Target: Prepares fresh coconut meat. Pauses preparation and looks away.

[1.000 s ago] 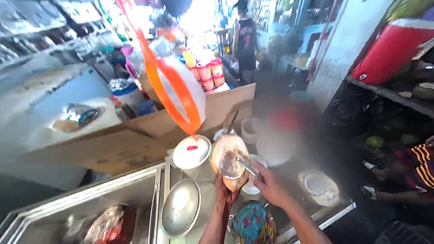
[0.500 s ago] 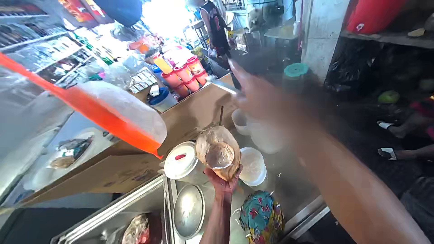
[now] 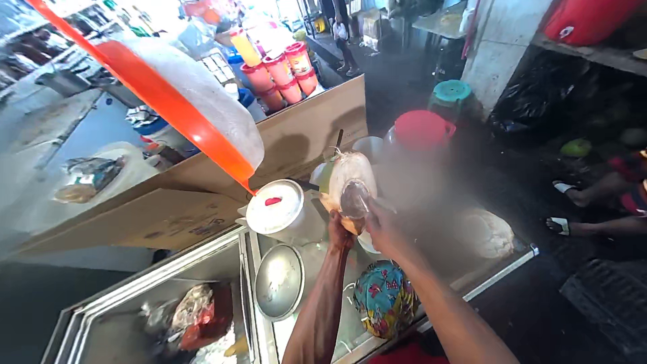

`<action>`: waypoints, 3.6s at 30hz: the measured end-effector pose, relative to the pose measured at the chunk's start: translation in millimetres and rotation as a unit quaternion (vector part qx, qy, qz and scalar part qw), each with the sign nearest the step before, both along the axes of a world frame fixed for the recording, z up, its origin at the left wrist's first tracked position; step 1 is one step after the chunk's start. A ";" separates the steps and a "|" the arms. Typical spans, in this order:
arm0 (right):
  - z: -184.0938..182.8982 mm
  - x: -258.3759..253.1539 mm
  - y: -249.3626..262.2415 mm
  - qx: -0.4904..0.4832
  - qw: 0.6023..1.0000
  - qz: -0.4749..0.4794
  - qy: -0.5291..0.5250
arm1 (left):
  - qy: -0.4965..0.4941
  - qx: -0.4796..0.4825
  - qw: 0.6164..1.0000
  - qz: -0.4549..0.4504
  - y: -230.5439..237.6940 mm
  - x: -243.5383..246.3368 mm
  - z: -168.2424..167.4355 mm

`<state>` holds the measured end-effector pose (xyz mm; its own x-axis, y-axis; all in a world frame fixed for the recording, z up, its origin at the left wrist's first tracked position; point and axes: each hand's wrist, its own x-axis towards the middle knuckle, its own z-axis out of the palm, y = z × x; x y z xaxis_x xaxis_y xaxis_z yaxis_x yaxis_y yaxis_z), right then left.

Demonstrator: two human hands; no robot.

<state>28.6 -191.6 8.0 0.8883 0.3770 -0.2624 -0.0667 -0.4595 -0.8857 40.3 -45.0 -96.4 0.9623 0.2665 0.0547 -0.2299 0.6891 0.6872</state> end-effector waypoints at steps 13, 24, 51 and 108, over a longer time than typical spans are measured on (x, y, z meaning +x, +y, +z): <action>34.3 4.5 -24.7 -0.241 0.948 0.204 -0.038 | 0.014 0.026 0.998 -0.056 11.9 5.1 -7.5; 25.8 2.1 -20.4 -0.239 0.951 0.198 -0.007 | 0.039 0.115 0.989 -0.090 26.7 11.9 -9.2; 27.9 12.3 -12.2 -0.244 0.951 0.191 0.006 | 0.038 0.163 0.982 -0.084 28.0 29.3 -16.2; 5.8 11.4 -16.3 -0.050 0.996 0.071 -0.020 | 0.051 0.095 0.993 -0.041 15.5 18.6 -4.8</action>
